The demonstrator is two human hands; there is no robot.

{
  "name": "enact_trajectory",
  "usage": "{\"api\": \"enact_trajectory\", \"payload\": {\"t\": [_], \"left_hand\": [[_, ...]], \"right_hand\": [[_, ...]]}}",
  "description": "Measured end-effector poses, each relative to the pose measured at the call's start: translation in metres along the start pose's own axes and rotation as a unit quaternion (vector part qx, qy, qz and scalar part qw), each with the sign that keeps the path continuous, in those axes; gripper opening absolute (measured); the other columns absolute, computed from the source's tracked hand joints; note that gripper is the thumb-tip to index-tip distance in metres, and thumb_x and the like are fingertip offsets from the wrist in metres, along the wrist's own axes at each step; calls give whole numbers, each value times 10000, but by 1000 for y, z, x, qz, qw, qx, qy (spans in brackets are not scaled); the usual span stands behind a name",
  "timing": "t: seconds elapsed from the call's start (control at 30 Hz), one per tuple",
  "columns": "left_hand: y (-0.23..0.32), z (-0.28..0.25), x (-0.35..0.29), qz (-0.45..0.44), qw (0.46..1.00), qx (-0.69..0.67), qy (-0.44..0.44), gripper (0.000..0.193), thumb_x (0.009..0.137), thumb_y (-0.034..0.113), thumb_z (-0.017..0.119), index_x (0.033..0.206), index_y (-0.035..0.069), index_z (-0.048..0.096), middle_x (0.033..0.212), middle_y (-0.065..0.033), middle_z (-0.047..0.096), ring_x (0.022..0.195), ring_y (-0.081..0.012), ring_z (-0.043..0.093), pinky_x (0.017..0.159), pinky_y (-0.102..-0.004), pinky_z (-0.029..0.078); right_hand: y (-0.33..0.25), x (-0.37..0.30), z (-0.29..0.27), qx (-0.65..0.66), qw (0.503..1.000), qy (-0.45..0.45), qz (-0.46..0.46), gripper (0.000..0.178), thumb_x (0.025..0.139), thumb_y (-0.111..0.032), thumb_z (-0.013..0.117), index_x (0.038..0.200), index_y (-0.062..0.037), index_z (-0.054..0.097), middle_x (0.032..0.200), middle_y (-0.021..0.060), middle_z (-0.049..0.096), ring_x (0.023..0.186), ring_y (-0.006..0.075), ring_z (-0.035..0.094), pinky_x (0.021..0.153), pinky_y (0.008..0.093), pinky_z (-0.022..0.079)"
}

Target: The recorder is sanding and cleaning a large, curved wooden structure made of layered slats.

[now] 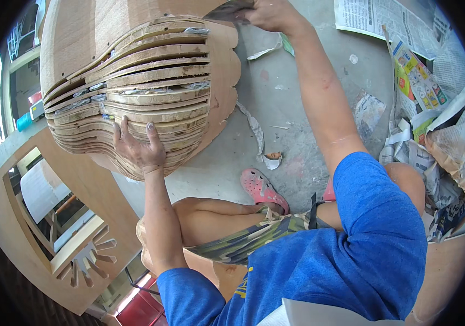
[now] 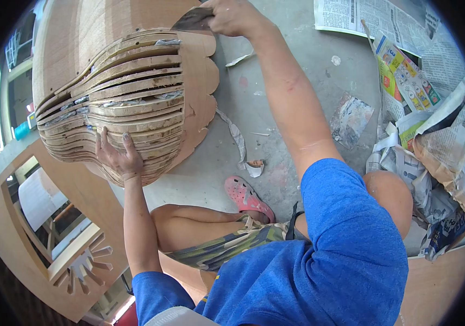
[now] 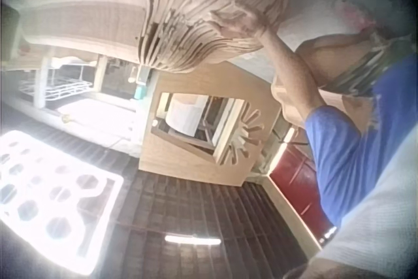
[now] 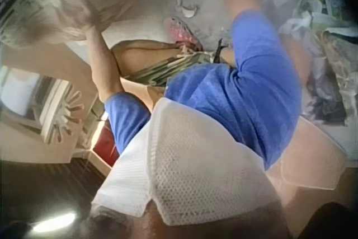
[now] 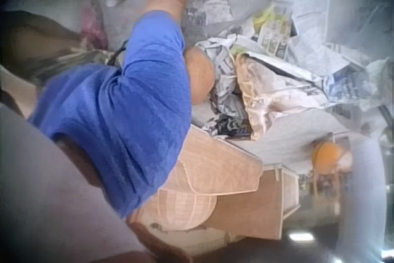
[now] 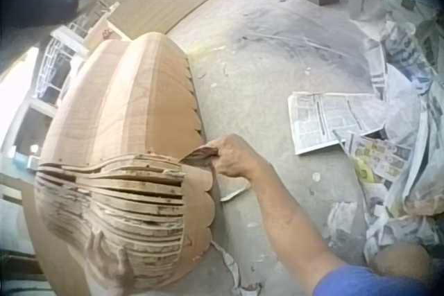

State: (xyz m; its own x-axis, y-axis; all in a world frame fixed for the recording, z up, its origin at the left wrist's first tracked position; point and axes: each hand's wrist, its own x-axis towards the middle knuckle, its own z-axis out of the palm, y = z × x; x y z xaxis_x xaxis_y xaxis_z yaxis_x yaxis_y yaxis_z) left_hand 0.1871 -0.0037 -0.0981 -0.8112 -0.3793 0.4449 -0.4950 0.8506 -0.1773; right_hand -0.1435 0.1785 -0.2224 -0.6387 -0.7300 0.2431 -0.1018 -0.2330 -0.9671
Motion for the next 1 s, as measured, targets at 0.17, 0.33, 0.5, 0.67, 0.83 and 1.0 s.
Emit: {"api": "enact_trajectory", "payload": {"t": [0.17,0.33,0.5,0.67,0.83,1.0], "left_hand": [[3,-1,1,-6,1000,-8,-6,581,868,398,622,1322,57,500,1338,-241,425,1271,-360,362,1061,-473,258],[1,2,-1,2,1000,-12,2,592,877,429,605,1325,58,497,1332,-236,429,1273,-354,356,1060,-472,258],[-5,-1,-4,-10,1000,11,-3,631,851,452,625,1314,40,506,1361,-237,407,1270,-346,366,1059,-453,271],[-2,3,0,-4,1000,2,-3,631,850,452,626,1311,39,505,1357,-235,412,1266,-346,363,1060,-454,268],[-2,-3,-2,-23,1000,-2,-12,625,848,435,636,1319,46,500,1366,-245,410,1277,-352,363,1060,-459,267],[-1,2,1,-6,1000,-7,-7,621,850,433,634,1318,47,500,1356,-249,410,1275,-361,361,1060,-461,270]], "right_hand": [[-24,11,7,-268,958,-87,56,346,773,-40,567,1076,-130,706,980,108,713,832,250,678,773,343,521],[-23,4,8,-182,982,-51,19,305,771,-70,557,1027,-118,716,924,132,707,805,305,663,758,374,516],[-21,-5,19,-241,969,-49,17,247,782,-86,565,967,-91,729,890,150,706,785,291,677,721,344,526],[1,-3,1,-53,997,49,-25,233,765,-69,582,949,-52,724,882,151,711,772,270,681,706,339,524],[0,9,23,-165,978,-56,116,298,725,-1,556,966,-52,725,904,133,723,773,217,678,725,323,522],[6,7,23,-70,997,16,38,249,741,-47,572,934,-55,729,865,137,717,742,227,668,699,343,512]]}}
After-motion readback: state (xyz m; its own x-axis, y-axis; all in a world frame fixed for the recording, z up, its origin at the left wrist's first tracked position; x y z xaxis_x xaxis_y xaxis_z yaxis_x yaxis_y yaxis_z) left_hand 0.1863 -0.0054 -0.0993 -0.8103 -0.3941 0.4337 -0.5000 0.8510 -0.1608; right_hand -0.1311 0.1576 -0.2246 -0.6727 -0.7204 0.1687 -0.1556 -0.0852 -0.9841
